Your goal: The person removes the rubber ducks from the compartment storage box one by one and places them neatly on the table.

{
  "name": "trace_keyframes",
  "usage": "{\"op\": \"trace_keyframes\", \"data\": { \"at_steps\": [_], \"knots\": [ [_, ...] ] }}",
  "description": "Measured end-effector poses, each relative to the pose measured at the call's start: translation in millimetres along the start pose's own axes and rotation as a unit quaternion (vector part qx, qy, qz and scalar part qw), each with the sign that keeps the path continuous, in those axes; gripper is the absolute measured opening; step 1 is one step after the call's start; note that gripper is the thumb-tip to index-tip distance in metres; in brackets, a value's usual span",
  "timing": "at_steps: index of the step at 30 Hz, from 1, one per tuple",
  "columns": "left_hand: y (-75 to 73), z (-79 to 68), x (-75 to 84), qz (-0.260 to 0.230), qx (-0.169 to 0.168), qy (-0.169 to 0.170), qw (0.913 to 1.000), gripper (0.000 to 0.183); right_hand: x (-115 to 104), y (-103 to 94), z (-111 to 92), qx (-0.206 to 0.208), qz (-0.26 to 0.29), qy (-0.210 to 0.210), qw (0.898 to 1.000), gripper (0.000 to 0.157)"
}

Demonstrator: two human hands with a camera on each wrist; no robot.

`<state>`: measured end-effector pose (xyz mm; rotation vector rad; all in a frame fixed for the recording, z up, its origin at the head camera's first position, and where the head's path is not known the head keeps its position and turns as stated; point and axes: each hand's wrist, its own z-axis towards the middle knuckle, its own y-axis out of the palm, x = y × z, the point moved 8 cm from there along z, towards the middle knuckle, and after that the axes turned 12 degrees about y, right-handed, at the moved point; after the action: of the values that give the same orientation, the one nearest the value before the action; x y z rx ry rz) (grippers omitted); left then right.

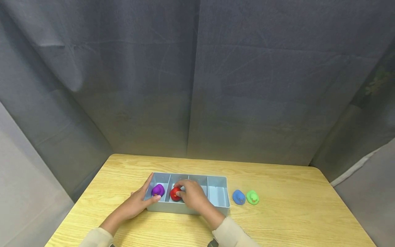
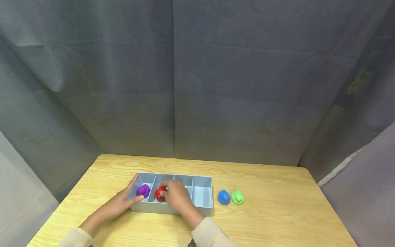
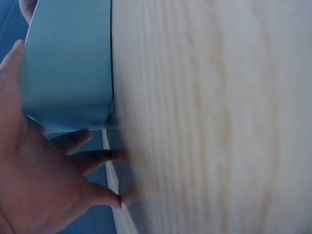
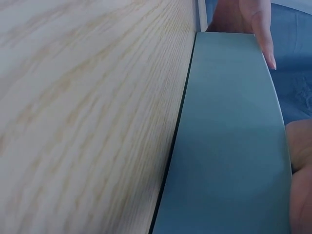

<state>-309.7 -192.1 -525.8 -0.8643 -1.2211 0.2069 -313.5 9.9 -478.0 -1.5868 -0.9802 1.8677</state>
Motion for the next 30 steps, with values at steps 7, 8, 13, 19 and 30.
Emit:
{"op": "trace_keyframes", "data": {
  "at_steps": [7,8,13,19,30],
  "knots": [
    [-0.5,0.0,-0.7,0.005,0.002,0.003,1.0,0.092,0,-1.0,1,0.007,0.006,-0.008,1.0,0.021],
    [-0.6,-0.1,-0.5,0.004,0.003,0.003,1.0,0.092,0,-1.2,0,0.008,0.006,-0.009,1.0,0.021],
    [-0.7,0.0,1.1,0.005,0.001,0.003,1.0,0.092,-1,-3.2,-1,0.017,0.006,-0.012,1.0,0.019],
    [-1.4,0.4,3.8,0.002,0.002,0.007,1.0,0.092,-1,-6.3,-2,0.033,0.017,-0.017,0.999,0.018],
    [-1.2,0.3,0.8,0.009,0.003,0.001,1.0,0.093,-1,-11.5,-2,0.057,0.025,-0.009,0.998,0.02]
  ]
}}
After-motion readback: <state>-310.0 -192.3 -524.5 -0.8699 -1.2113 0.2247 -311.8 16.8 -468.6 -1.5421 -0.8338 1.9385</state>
